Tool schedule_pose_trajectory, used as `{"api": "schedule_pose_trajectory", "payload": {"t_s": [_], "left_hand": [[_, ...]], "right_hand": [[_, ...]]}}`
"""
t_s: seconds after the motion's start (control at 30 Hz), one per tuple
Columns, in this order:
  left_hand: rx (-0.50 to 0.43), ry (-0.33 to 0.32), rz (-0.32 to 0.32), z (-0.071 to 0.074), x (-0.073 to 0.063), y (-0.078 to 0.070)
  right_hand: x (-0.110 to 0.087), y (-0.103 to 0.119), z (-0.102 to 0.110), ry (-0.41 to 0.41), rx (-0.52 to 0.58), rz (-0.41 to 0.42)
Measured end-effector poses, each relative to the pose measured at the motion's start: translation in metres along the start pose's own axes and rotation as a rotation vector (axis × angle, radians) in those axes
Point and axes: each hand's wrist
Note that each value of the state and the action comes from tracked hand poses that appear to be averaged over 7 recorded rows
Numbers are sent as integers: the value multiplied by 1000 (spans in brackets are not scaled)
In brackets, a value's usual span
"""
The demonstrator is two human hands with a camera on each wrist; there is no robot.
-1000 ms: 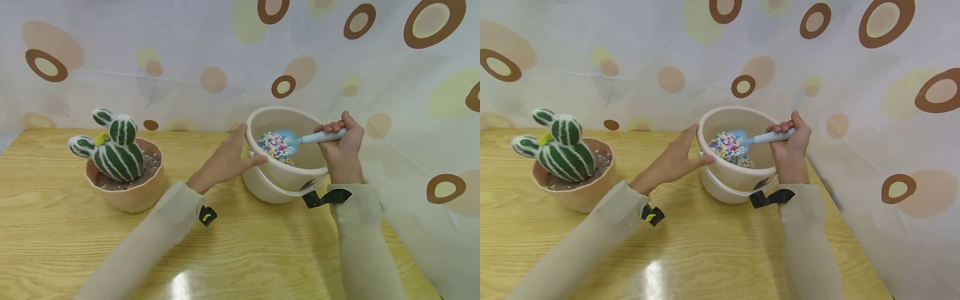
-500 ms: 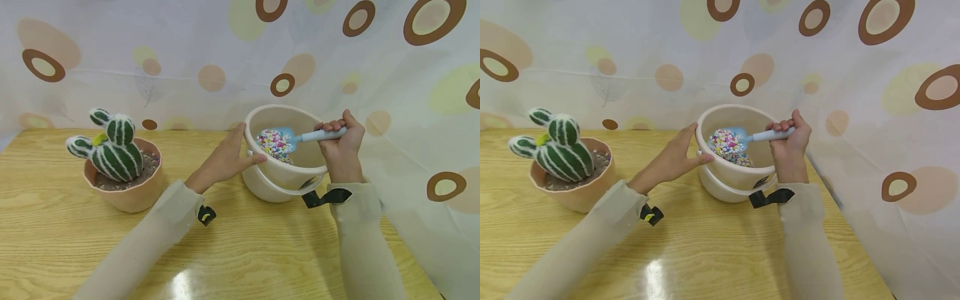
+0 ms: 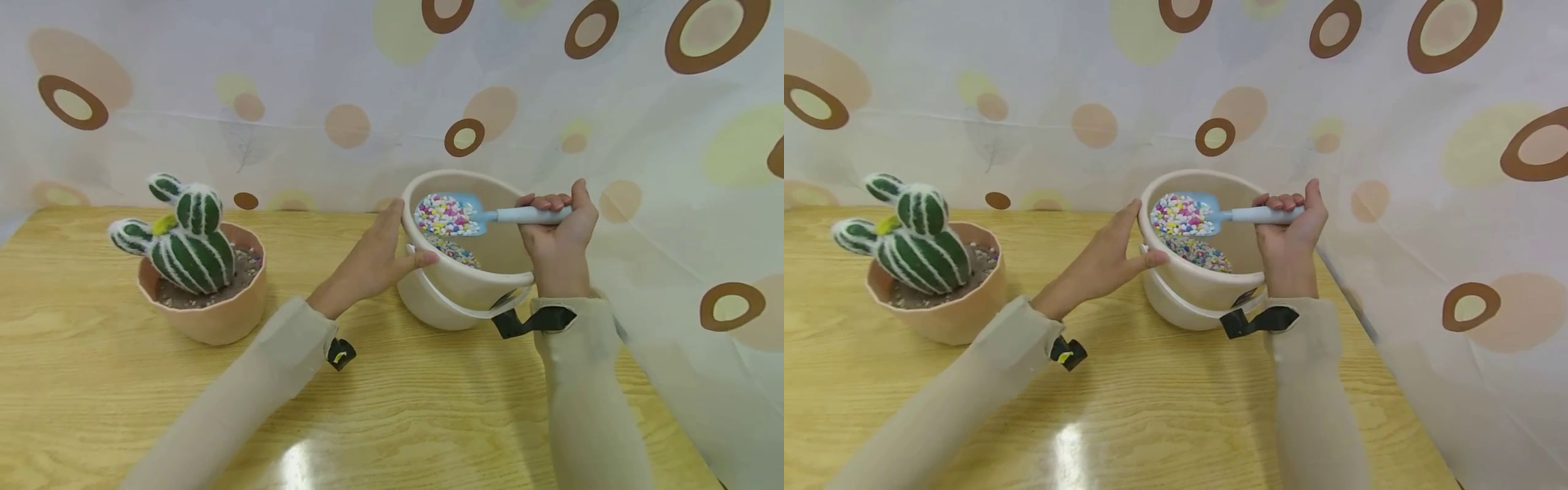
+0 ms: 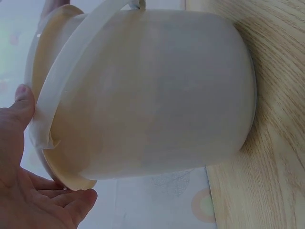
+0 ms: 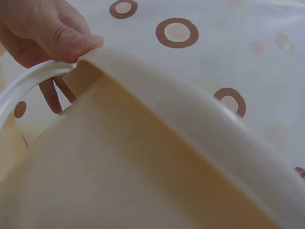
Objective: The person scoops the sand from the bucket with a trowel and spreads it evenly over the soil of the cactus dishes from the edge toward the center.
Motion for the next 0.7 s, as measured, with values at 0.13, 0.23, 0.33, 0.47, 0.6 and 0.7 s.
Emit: {"api": "schedule_pose_trajectory", "payload": {"t_s": [0.13,0.23,0.33,0.47,0.6,0.7], "left_hand": [[3,-16,-1,-2,1,0],[1,-32,-4,-6,2,-1],[-4,-37,-11,-10,2,-2],[7,-33,15,-11,1,-4],[6,-29,30,-7,0,-2],[-15,-42,15,-3,-2,1]], "right_hand": [[0,3,-1,-6,29,-15],[0,6,-1,-9,47,-20],[-2,8,-1,-8,57,-14],[-3,8,0,-11,67,-29],[-3,4,-1,-8,72,-43],[-4,1,-3,-6,64,-42]]}}
Point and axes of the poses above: each hand's wrist, its own x-axis towards the middle knuckle, its own z-axis out of the back of the hand, y = z × x, and after that the axes turned 8 degrees about -x, right-handed
